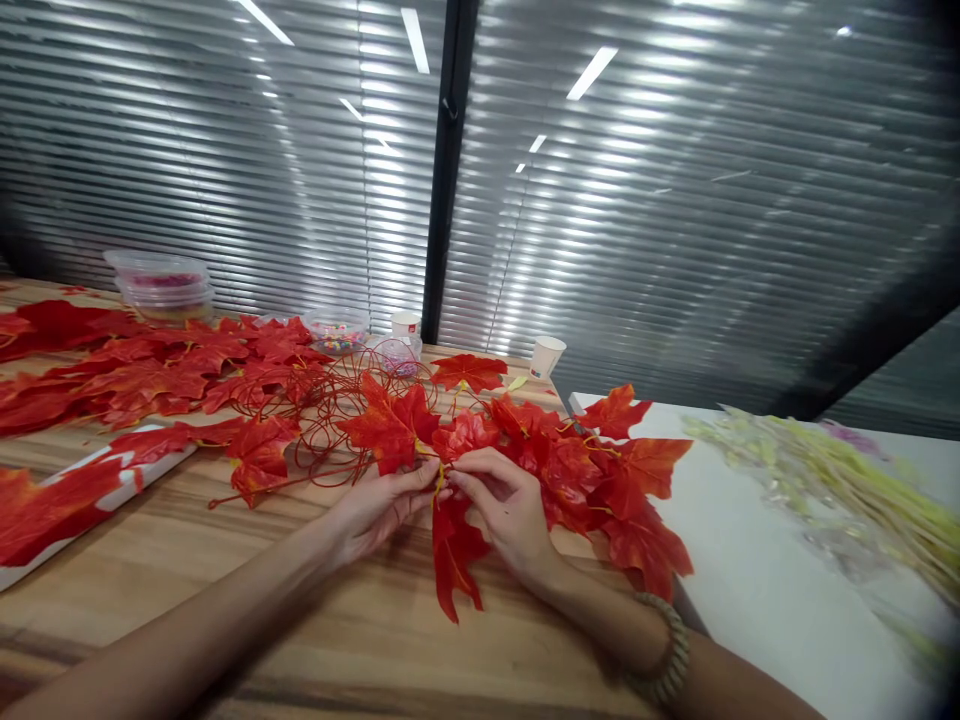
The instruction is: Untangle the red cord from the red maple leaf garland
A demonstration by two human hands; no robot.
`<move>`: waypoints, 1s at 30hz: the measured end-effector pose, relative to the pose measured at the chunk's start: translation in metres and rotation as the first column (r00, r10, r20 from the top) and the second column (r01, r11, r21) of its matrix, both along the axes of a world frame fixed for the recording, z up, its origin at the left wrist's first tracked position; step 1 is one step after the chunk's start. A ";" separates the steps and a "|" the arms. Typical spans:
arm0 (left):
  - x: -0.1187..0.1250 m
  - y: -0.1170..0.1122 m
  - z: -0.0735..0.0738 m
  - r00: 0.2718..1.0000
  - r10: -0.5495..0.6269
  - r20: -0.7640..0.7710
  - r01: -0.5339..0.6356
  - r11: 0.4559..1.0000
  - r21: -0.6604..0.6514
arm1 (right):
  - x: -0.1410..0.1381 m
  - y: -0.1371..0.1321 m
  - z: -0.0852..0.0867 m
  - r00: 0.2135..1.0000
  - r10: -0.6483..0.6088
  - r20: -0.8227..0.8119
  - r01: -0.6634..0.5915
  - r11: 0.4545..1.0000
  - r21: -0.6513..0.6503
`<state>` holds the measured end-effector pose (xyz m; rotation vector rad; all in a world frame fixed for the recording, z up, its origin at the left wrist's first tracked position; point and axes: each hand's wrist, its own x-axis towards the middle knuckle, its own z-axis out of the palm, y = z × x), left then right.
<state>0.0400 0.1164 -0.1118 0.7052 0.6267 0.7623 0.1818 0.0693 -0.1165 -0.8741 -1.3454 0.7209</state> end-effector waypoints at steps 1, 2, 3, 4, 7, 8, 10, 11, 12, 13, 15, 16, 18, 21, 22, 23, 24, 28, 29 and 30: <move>0.000 0.000 0.001 1.000 0.000 0.000 0.000 1.000 0.009 | 0.000 0.000 0.000 1.000 0.000 0.006 0.000 1.000 0.005; 0.000 -0.001 0.002 1.000 0.000 0.001 0.000 1.000 0.021 | 0.000 0.000 0.000 1.000 -0.001 0.012 0.001 1.000 0.009; 0.000 -0.001 0.003 1.000 -0.001 0.002 0.001 0.999 0.033 | 0.000 -0.001 0.000 1.000 -0.001 0.019 0.001 1.000 0.011; 0.000 -0.002 0.003 1.000 0.001 0.003 -0.001 0.999 0.046 | 0.000 -0.001 0.000 1.000 -0.001 0.026 0.001 1.000 0.013; 0.000 -0.002 0.003 1.000 0.016 -0.001 -0.016 0.998 0.061 | 0.000 -0.002 0.000 0.999 -0.005 0.047 0.004 1.000 0.016; 0.000 -0.002 0.003 1.000 0.018 -0.006 -0.018 0.998 0.062 | 0.001 -0.002 0.000 0.999 -0.003 0.050 0.002 1.000 0.013; -0.001 -0.003 0.003 1.000 0.016 -0.012 -0.015 0.997 0.073 | 0.001 -0.002 0.000 0.999 0.003 0.049 -0.003 1.000 0.001; -0.001 -0.003 0.003 1.000 0.012 -0.013 -0.010 0.996 0.083 | 0.001 -0.001 0.000 0.999 0.007 0.045 -0.007 1.000 -0.008; -0.001 -0.003 0.004 1.000 0.008 -0.012 -0.007 0.995 0.096 | 0.002 -0.001 -0.001 0.999 0.011 0.040 -0.011 1.000 -0.018; -0.001 -0.003 0.004 1.000 0.005 -0.011 -0.003 0.994 0.109 | 0.002 0.000 -0.001 0.999 0.015 0.034 -0.014 1.000 -0.028; -0.001 -0.003 0.004 1.000 -0.002 -0.015 0.004 0.992 0.127 | 0.002 0.000 -0.002 0.999 0.025 0.020 -0.025 0.999 -0.042; -0.001 -0.003 0.004 1.000 -0.001 -0.017 0.003 0.991 0.132 | 0.003 0.001 -0.003 0.999 0.031 0.014 -0.031 0.998 -0.046; -0.001 -0.003 0.005 1.000 0.014 -0.020 -0.011 0.990 0.142 | 0.003 0.001 -0.003 0.999 0.030 0.012 -0.030 0.999 -0.045; -0.001 -0.002 0.004 0.999 0.041 -0.020 -0.037 0.988 0.150 | 0.003 0.002 -0.003 0.999 0.008 0.040 -0.008 1.000 -0.022; -0.001 -0.002 0.004 0.999 0.046 -0.021 -0.042 0.988 0.151 | 0.003 0.002 -0.003 0.998 0.001 0.055 0.000 1.000 -0.009; -0.001 -0.002 0.003 0.999 0.048 -0.022 -0.044 0.988 0.149 | 0.003 0.002 -0.003 0.997 -0.005 0.072 0.004 1.000 0.006; -0.001 -0.002 0.003 0.999 0.047 -0.021 -0.044 0.988 0.146 | 0.003 0.002 -0.002 0.996 -0.007 0.089 0.005 1.000 0.021; -0.002 -0.002 -0.001 1.000 0.028 -0.015 -0.026 0.992 0.122 | 0.004 0.001 0.001 0.987 -0.013 0.159 -0.001 0.996 0.089; -0.002 -0.002 -0.001 0.999 0.028 -0.019 -0.026 0.993 0.114 | 0.004 0.000 0.002 0.984 -0.014 0.176 -0.003 0.995 0.101; -0.002 -0.002 -0.002 0.999 0.031 -0.026 -0.028 0.994 0.106 | 0.004 0.000 0.002 0.982 -0.016 0.190 -0.005 0.994 0.109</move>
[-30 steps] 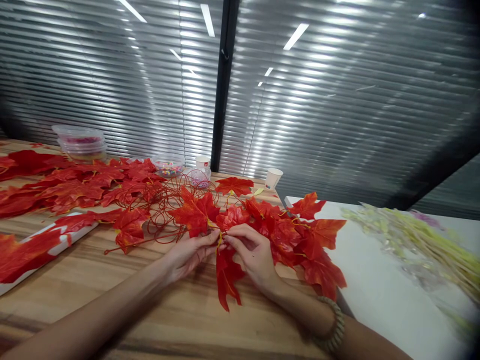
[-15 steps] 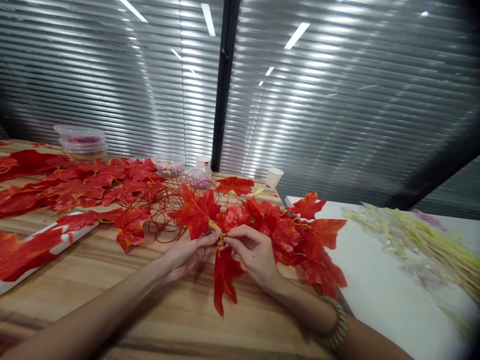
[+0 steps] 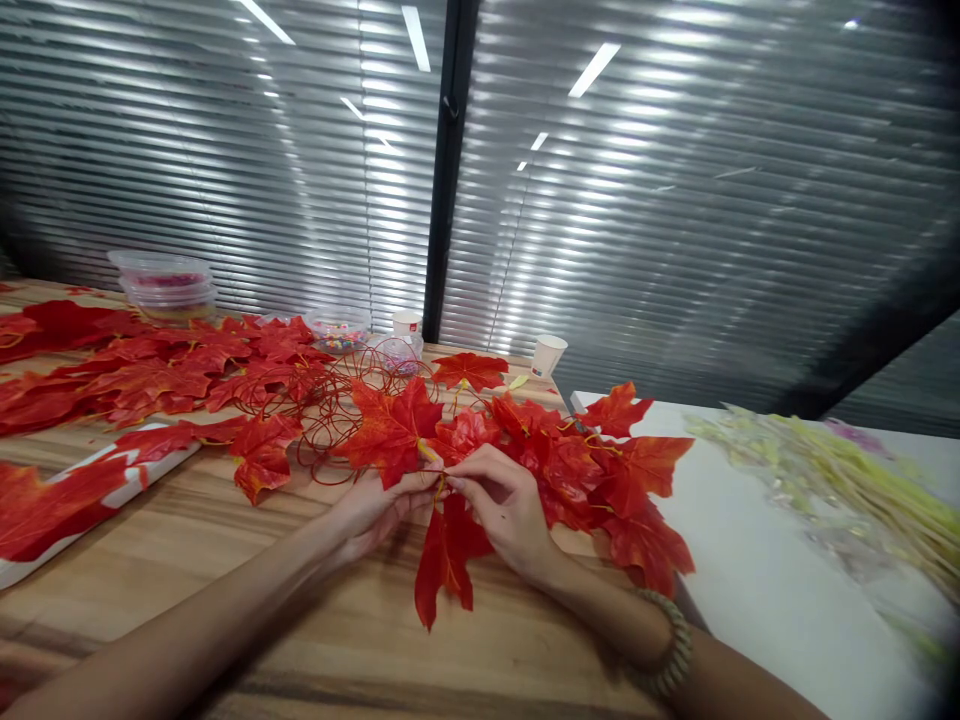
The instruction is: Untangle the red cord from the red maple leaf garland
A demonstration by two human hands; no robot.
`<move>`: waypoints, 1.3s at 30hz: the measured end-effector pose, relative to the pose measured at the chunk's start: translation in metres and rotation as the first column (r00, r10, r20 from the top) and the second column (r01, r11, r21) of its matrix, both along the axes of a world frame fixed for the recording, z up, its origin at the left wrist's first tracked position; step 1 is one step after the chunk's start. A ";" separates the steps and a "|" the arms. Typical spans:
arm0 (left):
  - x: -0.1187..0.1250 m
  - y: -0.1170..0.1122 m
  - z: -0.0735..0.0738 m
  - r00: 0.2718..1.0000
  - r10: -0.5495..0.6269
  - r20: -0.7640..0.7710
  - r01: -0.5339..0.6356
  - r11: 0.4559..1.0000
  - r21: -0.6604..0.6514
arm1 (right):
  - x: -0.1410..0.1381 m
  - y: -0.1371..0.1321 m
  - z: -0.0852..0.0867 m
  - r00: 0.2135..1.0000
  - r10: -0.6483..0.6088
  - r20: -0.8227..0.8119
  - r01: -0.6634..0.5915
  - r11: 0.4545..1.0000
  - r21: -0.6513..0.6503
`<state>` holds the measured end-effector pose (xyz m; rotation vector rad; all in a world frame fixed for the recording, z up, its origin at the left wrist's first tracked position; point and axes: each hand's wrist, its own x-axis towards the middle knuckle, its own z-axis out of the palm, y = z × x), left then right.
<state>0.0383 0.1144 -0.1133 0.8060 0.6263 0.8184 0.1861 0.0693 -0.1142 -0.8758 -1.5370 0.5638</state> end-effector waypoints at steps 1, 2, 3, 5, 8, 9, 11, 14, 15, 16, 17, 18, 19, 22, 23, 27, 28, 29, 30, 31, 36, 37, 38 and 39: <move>0.000 0.000 0.000 1.000 0.007 -0.006 -0.007 1.000 -0.005 | 0.000 0.000 0.000 1.000 -0.003 0.011 0.003 1.000 0.004; 0.001 0.000 0.000 1.000 0.012 -0.011 -0.012 1.000 -0.010 | 0.000 0.000 0.001 1.000 -0.007 0.018 0.007 1.000 0.006; 0.001 0.000 0.000 1.000 0.014 -0.014 -0.014 1.000 -0.017 | 0.000 0.000 0.000 1.000 -0.011 0.022 0.011 1.000 0.005; 0.002 0.000 0.001 1.000 0.015 -0.012 -0.016 0.999 -0.030 | -0.001 0.001 -0.001 1.000 -0.028 0.013 0.028 0.999 -0.019; 0.002 0.000 0.004 1.000 0.021 -0.004 -0.021 0.999 -0.050 | -0.002 0.002 -0.006 0.997 -0.035 -0.075 0.025 0.991 -0.129; 0.002 0.000 0.005 1.000 0.026 -0.002 -0.026 0.998 -0.051 | -0.002 0.003 -0.008 0.993 -0.035 -0.114 0.015 0.985 -0.171; 0.001 0.000 0.007 0.999 0.036 -0.008 -0.036 0.998 -0.049 | -0.003 0.003 -0.009 0.987 -0.035 -0.158 0.000 0.977 -0.215; 0.001 0.001 0.007 0.999 0.050 -0.016 -0.051 0.998 -0.027 | -0.002 0.003 -0.010 0.993 -0.045 -0.113 0.023 0.982 -0.187; 0.001 0.001 0.006 0.998 0.054 -0.016 -0.054 0.998 -0.017 | -0.002 0.003 -0.009 0.995 -0.048 -0.093 0.031 0.985 -0.169; 0.001 0.001 0.006 0.998 0.056 -0.014 -0.057 0.998 -0.008 | -0.001 0.003 -0.009 0.996 -0.048 -0.076 0.036 0.988 -0.153; 0.001 0.000 0.006 0.998 0.057 -0.014 -0.057 0.998 -0.001 | -0.001 0.003 -0.008 0.997 -0.045 -0.062 0.036 0.989 -0.141; 0.001 0.000 0.006 0.998 0.060 -0.014 -0.060 0.998 0.006 | -0.001 0.003 -0.008 0.998 -0.042 -0.051 0.035 0.991 -0.132; 0.001 0.000 0.006 0.998 0.060 -0.015 -0.060 0.998 0.014 | 0.000 0.004 -0.008 0.998 -0.040 -0.041 0.035 0.992 -0.124; 0.001 -0.001 0.007 0.997 0.069 -0.025 -0.068 0.997 0.047 | 0.000 0.004 -0.008 0.999 -0.044 -0.022 0.041 0.994 -0.103; 0.001 -0.001 0.007 0.997 0.075 -0.029 -0.073 0.996 0.058 | 0.000 0.004 -0.007 0.999 -0.045 -0.018 0.043 0.994 -0.099; 0.000 0.000 0.005 0.996 0.076 -0.036 -0.073 0.993 0.096 | 0.000 0.003 -0.006 0.999 -0.035 -0.005 0.035 0.995 -0.091; 0.000 0.000 0.005 0.997 0.073 -0.038 -0.069 0.992 0.104 | 0.000 0.003 -0.006 0.999 -0.033 -0.004 0.033 0.995 -0.092; -0.001 0.001 0.004 0.997 0.071 -0.040 -0.066 0.992 0.111 | 0.000 0.003 -0.005 1.000 -0.031 -0.002 0.031 0.995 -0.093; -0.001 0.001 0.004 0.997 0.068 -0.044 -0.063 0.991 0.118 | 0.001 0.003 -0.005 1.000 -0.028 0.000 0.028 0.995 -0.093; -0.001 0.001 0.004 0.997 0.064 -0.049 -0.058 0.990 0.126 | 0.001 0.003 -0.005 1.000 -0.026 0.001 0.026 0.995 -0.094; -0.001 0.002 0.004 0.997 0.046 -0.067 -0.033 0.983 0.179 | 0.002 0.004 -0.006 1.000 -0.024 0.001 0.024 0.995 -0.095; -0.001 0.002 0.004 0.997 0.046 -0.067 -0.033 0.982 0.184 | 0.002 0.004 -0.006 1.000 -0.023 0.001 0.023 0.995 -0.100; -0.001 0.002 0.004 0.997 0.045 -0.067 -0.032 0.982 0.187 | 0.002 0.005 -0.007 1.000 -0.023 0.000 0.023 0.994 -0.105; -0.001 0.002 0.005 0.997 0.044 -0.069 -0.030 0.982 0.188 | 0.002 0.005 -0.007 1.000 -0.023 -0.002 0.022 0.994 -0.111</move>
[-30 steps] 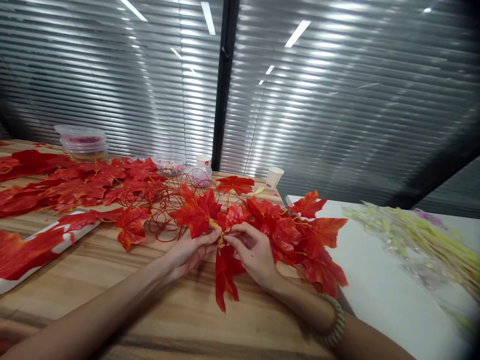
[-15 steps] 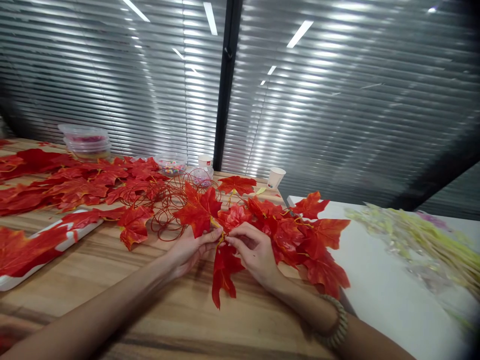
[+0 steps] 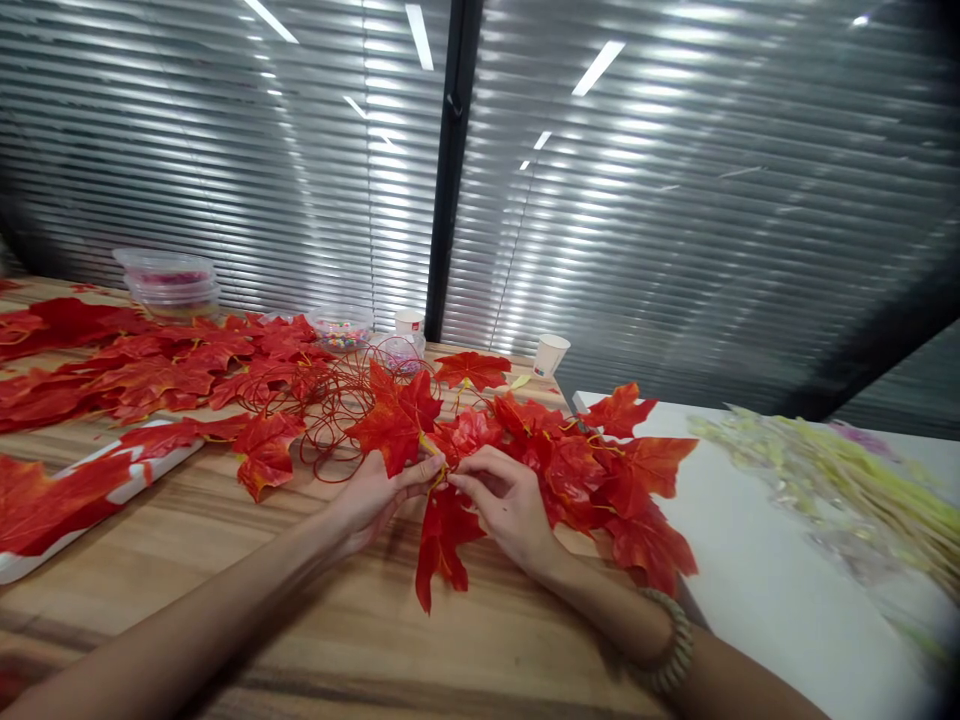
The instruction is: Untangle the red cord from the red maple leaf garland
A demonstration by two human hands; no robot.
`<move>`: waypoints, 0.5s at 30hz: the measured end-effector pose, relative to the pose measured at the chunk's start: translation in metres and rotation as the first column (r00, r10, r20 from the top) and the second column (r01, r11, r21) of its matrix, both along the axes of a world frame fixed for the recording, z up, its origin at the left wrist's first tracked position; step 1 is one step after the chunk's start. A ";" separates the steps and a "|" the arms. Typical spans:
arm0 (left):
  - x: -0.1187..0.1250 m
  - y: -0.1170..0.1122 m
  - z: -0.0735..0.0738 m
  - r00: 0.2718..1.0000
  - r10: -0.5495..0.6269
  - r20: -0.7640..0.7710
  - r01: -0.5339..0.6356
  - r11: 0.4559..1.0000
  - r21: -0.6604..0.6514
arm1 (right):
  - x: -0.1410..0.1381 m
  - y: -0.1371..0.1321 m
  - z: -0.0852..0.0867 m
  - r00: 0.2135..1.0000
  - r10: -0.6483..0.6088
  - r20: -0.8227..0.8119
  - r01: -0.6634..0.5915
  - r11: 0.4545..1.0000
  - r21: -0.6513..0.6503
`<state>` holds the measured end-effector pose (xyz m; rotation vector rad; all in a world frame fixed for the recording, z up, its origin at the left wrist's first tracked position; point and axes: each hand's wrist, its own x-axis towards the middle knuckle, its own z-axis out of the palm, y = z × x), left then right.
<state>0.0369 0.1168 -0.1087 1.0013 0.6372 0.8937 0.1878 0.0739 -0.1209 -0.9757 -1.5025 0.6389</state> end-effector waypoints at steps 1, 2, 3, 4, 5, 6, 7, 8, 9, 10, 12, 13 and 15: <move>0.000 0.000 0.000 1.000 -0.002 -0.003 0.002 1.000 0.001 | 0.000 0.000 0.000 1.000 0.000 -0.002 0.000 1.000 -0.008; 0.000 0.000 0.000 1.000 -0.003 -0.004 0.003 1.000 0.003 | 0.000 0.000 0.000 1.000 0.001 -0.004 -0.001 1.000 -0.014; 0.000 0.000 0.001 1.000 -0.002 -0.005 0.002 1.000 0.005 | 0.000 0.000 0.000 1.000 0.004 -0.007 -0.004 1.000 -0.018; -0.001 -0.001 0.001 1.000 -0.001 -0.006 0.001 1.000 0.008 | 0.000 0.000 0.000 1.000 0.007 -0.010 -0.007 1.000 -0.021; -0.001 -0.001 0.001 1.000 -0.003 -0.008 0.003 1.000 0.013 | 0.000 0.000 -0.001 1.000 0.009 -0.013 -0.009 1.000 -0.025; -0.001 -0.001 0.001 1.000 -0.006 -0.010 0.006 1.000 0.018 | -0.001 0.000 -0.001 1.000 0.010 -0.013 -0.010 1.000 -0.028; -0.001 -0.001 0.001 1.000 -0.011 -0.014 0.012 1.000 0.023 | -0.001 0.000 -0.001 1.000 0.009 -0.012 -0.010 0.999 -0.030; -0.001 -0.001 0.001 1.000 -0.016 -0.019 0.016 0.999 0.028 | -0.001 0.001 -0.001 1.000 0.008 -0.010 -0.008 0.999 -0.033; -0.001 -0.001 0.001 1.000 -0.018 -0.020 0.019 0.999 0.031 | -0.001 0.001 -0.001 1.000 0.006 -0.009 -0.006 0.999 -0.035; -0.001 -0.001 0.001 1.000 -0.018 -0.019 0.019 0.999 0.034 | -0.001 0.001 -0.001 1.000 0.005 -0.010 -0.006 0.999 -0.039; 0.000 -0.001 0.002 1.000 -0.013 -0.017 0.013 0.999 0.036 | -0.001 0.001 -0.002 1.000 0.007 -0.013 -0.008 0.999 -0.047; 0.000 -0.001 0.002 1.000 -0.011 -0.019 0.012 0.999 0.036 | -0.001 0.001 -0.002 1.000 0.008 -0.015 -0.009 0.999 -0.049; 0.000 -0.002 0.003 1.000 -0.010 -0.028 0.011 0.999 0.038 | -0.001 0.001 -0.002 1.000 0.012 -0.017 -0.013 0.998 -0.056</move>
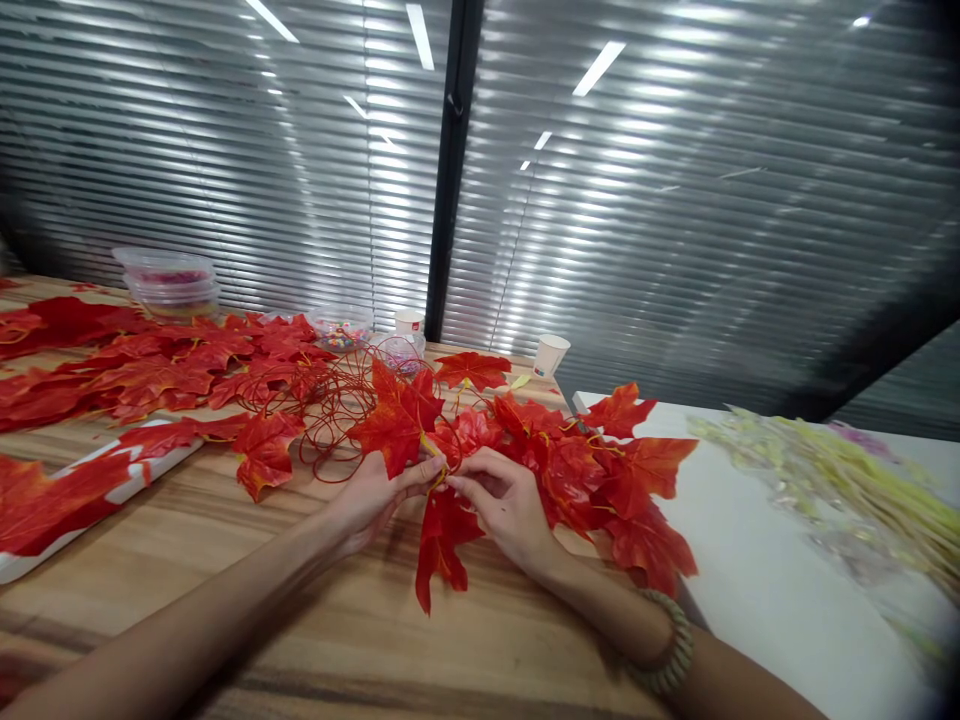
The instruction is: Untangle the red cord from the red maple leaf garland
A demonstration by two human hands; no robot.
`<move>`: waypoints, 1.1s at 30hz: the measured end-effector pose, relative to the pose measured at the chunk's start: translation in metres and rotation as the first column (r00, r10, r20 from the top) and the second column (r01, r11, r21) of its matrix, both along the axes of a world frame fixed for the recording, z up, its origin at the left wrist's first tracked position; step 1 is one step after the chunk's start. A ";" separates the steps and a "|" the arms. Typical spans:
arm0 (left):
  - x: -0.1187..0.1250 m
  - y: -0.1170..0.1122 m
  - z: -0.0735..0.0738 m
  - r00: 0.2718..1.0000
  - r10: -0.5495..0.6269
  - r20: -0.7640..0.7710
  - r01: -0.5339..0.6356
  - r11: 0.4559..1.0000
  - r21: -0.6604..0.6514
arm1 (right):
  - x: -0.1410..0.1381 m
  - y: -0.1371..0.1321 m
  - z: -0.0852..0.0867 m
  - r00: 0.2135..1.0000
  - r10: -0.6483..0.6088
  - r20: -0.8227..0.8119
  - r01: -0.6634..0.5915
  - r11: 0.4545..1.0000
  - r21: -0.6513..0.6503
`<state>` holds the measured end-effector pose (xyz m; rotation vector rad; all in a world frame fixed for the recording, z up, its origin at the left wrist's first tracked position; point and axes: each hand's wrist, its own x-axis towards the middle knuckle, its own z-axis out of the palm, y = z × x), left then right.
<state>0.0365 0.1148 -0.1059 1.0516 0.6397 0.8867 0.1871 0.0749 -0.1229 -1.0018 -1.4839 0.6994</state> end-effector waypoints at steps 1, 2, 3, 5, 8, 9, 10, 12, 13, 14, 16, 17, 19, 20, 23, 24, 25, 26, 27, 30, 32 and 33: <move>0.000 0.000 0.001 1.000 0.001 -0.006 -0.001 1.000 0.004 | 0.000 0.000 0.000 1.000 0.001 -0.001 -0.001 1.000 -0.003; 0.000 -0.001 0.001 1.000 0.002 -0.012 -0.002 1.000 0.010 | 0.000 0.000 0.000 1.000 0.001 -0.001 -0.001 1.000 -0.007; 0.000 -0.001 0.001 1.000 0.003 -0.018 -0.002 1.000 0.016 | 0.000 0.000 0.000 1.000 0.001 0.000 -0.001 1.000 -0.012; -0.001 -0.002 0.002 1.000 0.004 -0.028 -0.004 1.000 0.027 | 0.000 0.000 0.000 1.000 -0.001 0.008 0.001 1.000 -0.019; -0.001 -0.001 0.001 1.000 0.003 -0.023 -0.003 1.000 0.028 | 0.000 0.000 0.000 1.000 0.001 0.016 -0.001 1.000 -0.022; -0.001 -0.001 0.000 1.000 0.001 -0.020 -0.001 1.000 0.026 | -0.001 0.000 0.000 1.000 0.002 0.015 -0.002 1.000 -0.023; -0.001 0.000 0.000 1.000 -0.003 -0.017 0.003 1.000 0.021 | -0.001 0.000 0.000 1.000 0.002 0.011 -0.002 1.000 -0.025; 0.000 0.001 -0.001 1.000 -0.009 -0.015 0.009 1.000 0.010 | -0.001 0.000 -0.001 1.000 0.000 0.003 0.000 0.999 -0.033; 0.000 0.001 -0.001 1.000 -0.011 -0.014 0.011 1.000 0.003 | -0.001 0.000 -0.001 1.000 -0.001 0.000 0.001 0.999 -0.038; 0.000 0.001 -0.001 1.000 -0.012 -0.012 0.011 1.000 -0.002 | -0.001 0.001 -0.001 1.000 -0.001 -0.003 0.001 0.999 -0.044; 0.000 0.001 -0.001 1.000 -0.009 -0.008 0.009 1.000 -0.010 | -0.002 0.001 -0.002 1.000 -0.002 -0.010 0.001 0.999 -0.053; 0.000 0.001 -0.001 1.000 -0.007 -0.008 0.007 1.000 -0.013 | -0.002 0.001 -0.002 1.000 0.000 -0.013 -0.001 0.998 -0.056; 0.000 0.000 0.000 1.000 -0.002 -0.007 0.002 1.000 -0.022 | -0.002 0.000 -0.001 1.000 0.004 -0.023 -0.005 0.998 -0.061; 0.000 0.000 0.000 1.000 -0.002 -0.008 0.002 1.000 -0.028 | -0.002 0.000 -0.001 1.000 0.007 -0.028 -0.009 0.998 -0.063; 0.001 -0.001 0.001 1.000 -0.005 -0.007 0.005 0.999 -0.041 | -0.002 0.000 0.000 0.999 0.013 -0.040 -0.016 0.998 -0.067; 0.001 -0.001 0.001 1.000 -0.005 -0.006 0.005 0.999 -0.045 | -0.002 0.000 0.000 0.999 0.015 -0.044 -0.018 0.997 -0.069; 0.001 -0.001 0.001 1.000 -0.004 -0.005 0.004 0.999 -0.050 | -0.002 0.000 0.001 0.999 0.019 -0.048 -0.022 0.997 -0.072; 0.001 -0.001 0.001 1.000 -0.002 -0.004 0.002 0.998 -0.056 | -0.003 -0.001 0.001 0.998 0.021 -0.053 -0.025 0.997 -0.075; 0.001 -0.001 0.001 1.000 0.000 -0.002 -0.001 0.998 -0.064 | -0.002 -0.001 0.000 0.998 0.023 -0.056 -0.027 0.997 -0.077; 0.002 -0.001 0.001 1.000 0.012 0.002 -0.011 0.997 -0.081 | -0.002 0.000 -0.001 0.998 0.022 -0.054 -0.026 0.997 -0.075; 0.002 -0.001 0.001 1.000 0.016 -0.001 -0.016 0.996 -0.085 | -0.002 0.000 -0.002 0.998 0.024 -0.055 -0.028 0.997 -0.072; 0.003 -0.002 0.001 1.000 0.015 -0.005 -0.015 0.997 -0.082 | -0.002 0.000 -0.003 0.998 0.027 -0.059 -0.032 0.997 -0.074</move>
